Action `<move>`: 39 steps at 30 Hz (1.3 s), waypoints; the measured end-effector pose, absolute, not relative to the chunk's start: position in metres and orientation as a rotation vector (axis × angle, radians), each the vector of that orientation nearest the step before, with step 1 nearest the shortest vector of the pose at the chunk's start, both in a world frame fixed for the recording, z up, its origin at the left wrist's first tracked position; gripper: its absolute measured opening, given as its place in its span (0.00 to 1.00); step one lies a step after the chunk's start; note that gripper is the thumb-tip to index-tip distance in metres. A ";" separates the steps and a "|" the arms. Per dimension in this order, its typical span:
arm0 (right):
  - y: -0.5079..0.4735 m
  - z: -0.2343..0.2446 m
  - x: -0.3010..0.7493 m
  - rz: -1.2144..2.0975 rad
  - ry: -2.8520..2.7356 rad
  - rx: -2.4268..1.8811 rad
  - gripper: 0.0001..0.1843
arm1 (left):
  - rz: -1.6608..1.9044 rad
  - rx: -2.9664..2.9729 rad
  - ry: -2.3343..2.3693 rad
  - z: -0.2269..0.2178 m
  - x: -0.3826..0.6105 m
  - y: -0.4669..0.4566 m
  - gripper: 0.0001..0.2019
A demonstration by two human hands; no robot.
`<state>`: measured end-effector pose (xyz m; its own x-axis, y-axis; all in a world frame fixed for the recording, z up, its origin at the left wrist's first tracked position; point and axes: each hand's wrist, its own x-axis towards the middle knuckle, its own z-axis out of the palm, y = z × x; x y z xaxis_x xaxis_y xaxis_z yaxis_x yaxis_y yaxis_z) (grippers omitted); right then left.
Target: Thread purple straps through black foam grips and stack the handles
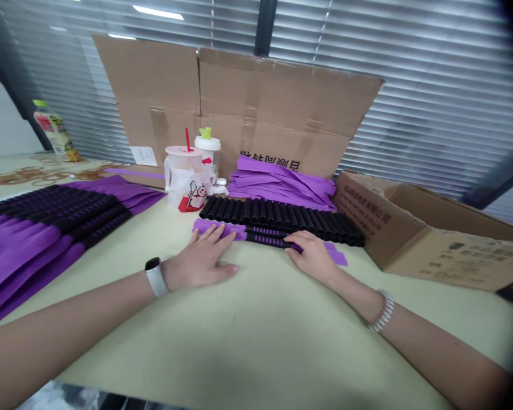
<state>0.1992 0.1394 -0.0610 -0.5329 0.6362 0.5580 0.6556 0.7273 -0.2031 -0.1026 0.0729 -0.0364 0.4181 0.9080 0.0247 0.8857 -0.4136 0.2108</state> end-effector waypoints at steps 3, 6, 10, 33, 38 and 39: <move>0.142 -0.062 0.199 -0.042 -2.306 -0.959 0.10 | 0.160 2.486 1.627 -0.035 -0.105 0.076 0.43; 0.144 -0.063 0.196 -0.043 -2.306 -0.946 0.10 | 0.166 2.490 1.626 -0.038 -0.107 0.077 0.43; 0.146 -0.064 0.193 -0.045 -2.305 -0.933 0.11 | 0.188 2.469 1.618 -0.039 -0.107 0.078 0.44; 0.147 -0.067 0.195 -0.111 -2.277 -0.940 0.10 | 0.171 2.500 1.655 -0.032 -0.106 0.077 0.41; 0.147 -0.068 0.195 -0.107 -2.278 -0.938 0.10 | 0.145 2.499 1.651 -0.035 -0.106 0.079 0.42; 0.147 -0.068 0.195 -0.107 -2.279 -0.938 0.10 | 0.142 2.500 1.652 -0.035 -0.106 0.079 0.42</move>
<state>0.1952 0.1471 -0.0680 -0.5236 0.5986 0.6063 0.6527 0.7392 -0.1661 -0.1064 0.0791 -0.0350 0.3919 0.9200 0.0005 0.9066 -0.3863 0.1698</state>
